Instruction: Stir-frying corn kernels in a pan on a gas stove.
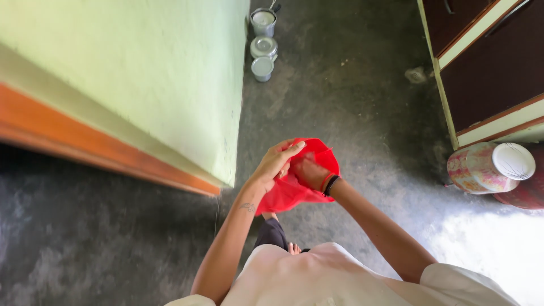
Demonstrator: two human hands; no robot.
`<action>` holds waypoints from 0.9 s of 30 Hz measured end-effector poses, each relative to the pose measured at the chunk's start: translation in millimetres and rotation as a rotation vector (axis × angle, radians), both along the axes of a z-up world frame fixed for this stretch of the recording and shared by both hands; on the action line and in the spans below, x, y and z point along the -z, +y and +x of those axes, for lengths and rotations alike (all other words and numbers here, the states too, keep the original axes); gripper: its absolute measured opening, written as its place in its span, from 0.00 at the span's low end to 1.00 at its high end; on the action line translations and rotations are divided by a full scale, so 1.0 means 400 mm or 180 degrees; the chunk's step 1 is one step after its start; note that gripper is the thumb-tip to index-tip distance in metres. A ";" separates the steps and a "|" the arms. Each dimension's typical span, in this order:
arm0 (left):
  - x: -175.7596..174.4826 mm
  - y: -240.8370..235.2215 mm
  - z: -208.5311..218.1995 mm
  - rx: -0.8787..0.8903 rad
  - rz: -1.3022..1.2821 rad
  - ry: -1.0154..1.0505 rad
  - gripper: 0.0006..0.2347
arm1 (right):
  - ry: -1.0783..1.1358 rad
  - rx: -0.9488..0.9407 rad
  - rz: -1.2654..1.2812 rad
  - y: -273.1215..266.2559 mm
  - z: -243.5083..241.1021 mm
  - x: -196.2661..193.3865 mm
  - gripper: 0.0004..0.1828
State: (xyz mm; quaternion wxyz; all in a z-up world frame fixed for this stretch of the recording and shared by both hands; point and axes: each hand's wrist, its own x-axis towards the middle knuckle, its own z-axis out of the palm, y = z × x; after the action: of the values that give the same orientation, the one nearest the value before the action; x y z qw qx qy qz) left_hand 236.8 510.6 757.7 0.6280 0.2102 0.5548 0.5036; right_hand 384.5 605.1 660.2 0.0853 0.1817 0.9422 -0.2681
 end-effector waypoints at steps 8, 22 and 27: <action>0.043 0.204 -0.121 -0.0031 -0.0085 0.0128 0.18 | -0.0140 0.0426 0.0368 0.201 -0.107 0.288 0.12; 0.105 0.705 -0.217 0.0123 0.0140 -0.0327 0.15 | -0.0226 0.2245 0.0985 0.542 -0.158 0.013 0.37; -0.007 0.905 -0.219 0.0663 0.0269 -0.0149 0.19 | -0.0763 0.1846 0.0699 0.785 -0.171 -0.018 0.38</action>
State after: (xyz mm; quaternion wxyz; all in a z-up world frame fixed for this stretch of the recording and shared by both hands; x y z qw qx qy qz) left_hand 149.3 872.6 760.3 0.6803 0.2811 0.4934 0.4633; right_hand 316.2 919.0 667.3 0.0955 0.4806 0.8578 -0.1549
